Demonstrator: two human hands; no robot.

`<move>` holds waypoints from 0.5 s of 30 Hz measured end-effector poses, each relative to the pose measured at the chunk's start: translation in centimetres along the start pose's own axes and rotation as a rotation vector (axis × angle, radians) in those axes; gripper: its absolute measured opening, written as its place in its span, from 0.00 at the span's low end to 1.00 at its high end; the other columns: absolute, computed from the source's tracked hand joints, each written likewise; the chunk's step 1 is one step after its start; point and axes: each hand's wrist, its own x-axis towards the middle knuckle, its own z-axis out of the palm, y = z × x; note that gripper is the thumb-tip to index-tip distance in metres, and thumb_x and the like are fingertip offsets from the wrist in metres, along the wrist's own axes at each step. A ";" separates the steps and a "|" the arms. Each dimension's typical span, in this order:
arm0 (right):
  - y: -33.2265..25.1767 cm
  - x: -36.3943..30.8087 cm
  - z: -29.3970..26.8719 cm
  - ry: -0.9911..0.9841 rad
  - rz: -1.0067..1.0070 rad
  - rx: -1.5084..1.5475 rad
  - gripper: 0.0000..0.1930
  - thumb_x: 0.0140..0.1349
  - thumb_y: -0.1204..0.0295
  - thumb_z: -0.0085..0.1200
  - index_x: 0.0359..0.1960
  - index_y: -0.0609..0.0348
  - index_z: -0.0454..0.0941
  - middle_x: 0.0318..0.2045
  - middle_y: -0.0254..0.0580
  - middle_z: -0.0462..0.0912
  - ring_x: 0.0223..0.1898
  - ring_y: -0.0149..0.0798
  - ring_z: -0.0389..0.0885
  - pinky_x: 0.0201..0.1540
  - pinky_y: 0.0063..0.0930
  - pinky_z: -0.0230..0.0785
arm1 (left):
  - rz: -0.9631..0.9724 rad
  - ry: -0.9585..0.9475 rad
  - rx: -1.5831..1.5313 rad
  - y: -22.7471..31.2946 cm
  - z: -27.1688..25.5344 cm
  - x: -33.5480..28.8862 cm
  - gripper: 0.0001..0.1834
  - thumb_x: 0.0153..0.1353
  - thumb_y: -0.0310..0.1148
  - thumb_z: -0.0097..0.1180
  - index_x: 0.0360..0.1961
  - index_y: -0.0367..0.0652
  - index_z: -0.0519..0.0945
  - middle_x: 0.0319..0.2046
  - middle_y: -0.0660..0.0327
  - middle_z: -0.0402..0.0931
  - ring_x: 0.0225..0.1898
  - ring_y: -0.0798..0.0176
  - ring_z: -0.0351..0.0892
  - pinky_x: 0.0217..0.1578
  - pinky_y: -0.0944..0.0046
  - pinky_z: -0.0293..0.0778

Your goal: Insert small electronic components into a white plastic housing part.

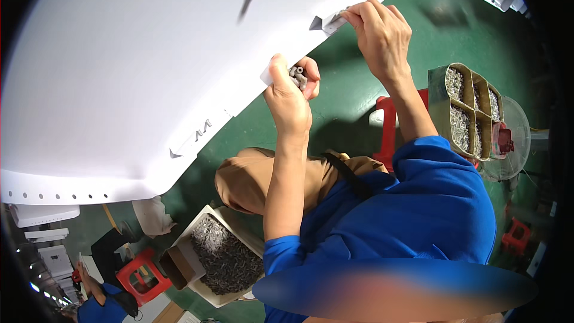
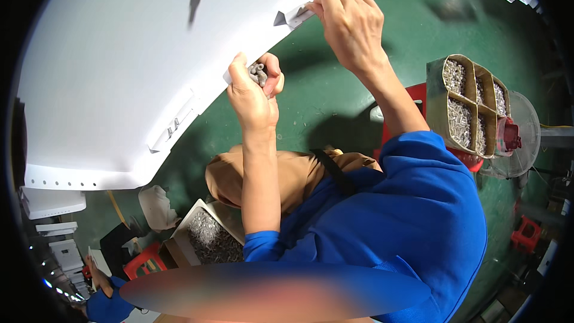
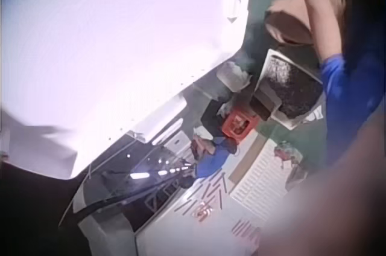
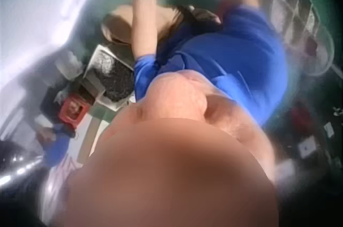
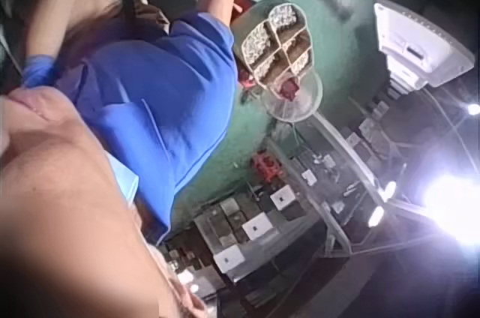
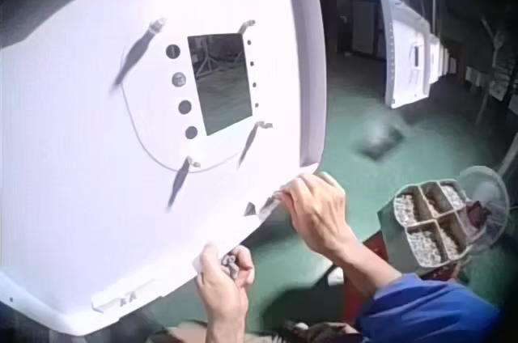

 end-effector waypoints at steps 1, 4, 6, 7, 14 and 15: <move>0.2 0.0 0.1 0.000 -0.007 -0.023 0.10 0.49 0.68 0.60 0.21 0.56 0.70 0.19 0.34 0.73 0.22 0.37 0.74 0.28 0.28 0.65 | -0.005 0.009 -0.004 0.1 0.2 0.0 0.22 0.64 0.40 0.34 0.16 0.38 0.65 0.14 0.58 0.66 0.10 0.72 0.50 0.12 0.70 0.46; 0.9 0.1 0.6 -0.004 -0.027 -0.052 0.12 0.51 0.66 0.58 0.20 0.56 0.69 0.18 0.35 0.73 0.21 0.38 0.74 0.28 0.29 0.65 | -0.023 0.025 0.000 0.0 0.8 0.1 0.21 0.64 0.40 0.34 0.16 0.39 0.64 0.14 0.58 0.66 0.09 0.72 0.50 0.12 0.70 0.47; 0.9 0.4 0.7 -0.022 -0.005 -0.058 0.12 0.51 0.66 0.59 0.19 0.56 0.69 0.18 0.35 0.73 0.20 0.38 0.74 0.28 0.29 0.65 | -0.021 -0.014 0.000 -0.1 0.6 0.3 0.21 0.64 0.40 0.34 0.16 0.39 0.64 0.14 0.59 0.66 0.10 0.72 0.50 0.12 0.71 0.47; 0.8 0.4 0.7 -0.033 0.020 -0.021 0.11 0.52 0.66 0.58 0.21 0.56 0.70 0.18 0.35 0.73 0.20 0.39 0.72 0.26 0.28 0.64 | -0.005 -0.007 -0.025 -0.1 0.7 0.3 0.21 0.64 0.40 0.34 0.16 0.39 0.64 0.14 0.59 0.66 0.10 0.72 0.50 0.12 0.71 0.47; 1.3 -1.0 0.3 -0.006 0.130 0.202 0.08 0.47 0.72 0.61 0.28 0.55 0.76 0.22 0.33 0.74 0.23 0.37 0.75 0.26 0.28 0.66 | 0.040 0.075 -0.050 -0.7 1.7 0.8 0.20 0.63 0.39 0.35 0.16 0.39 0.62 0.15 0.58 0.68 0.10 0.72 0.50 0.12 0.71 0.46; 1.5 -1.1 0.2 0.035 0.153 0.208 0.08 0.46 0.73 0.61 0.29 0.54 0.76 0.22 0.32 0.75 0.24 0.36 0.75 0.26 0.27 0.67 | 0.046 0.065 -0.043 -0.8 1.8 0.7 0.20 0.63 0.39 0.35 0.16 0.39 0.62 0.15 0.58 0.68 0.10 0.72 0.50 0.12 0.71 0.46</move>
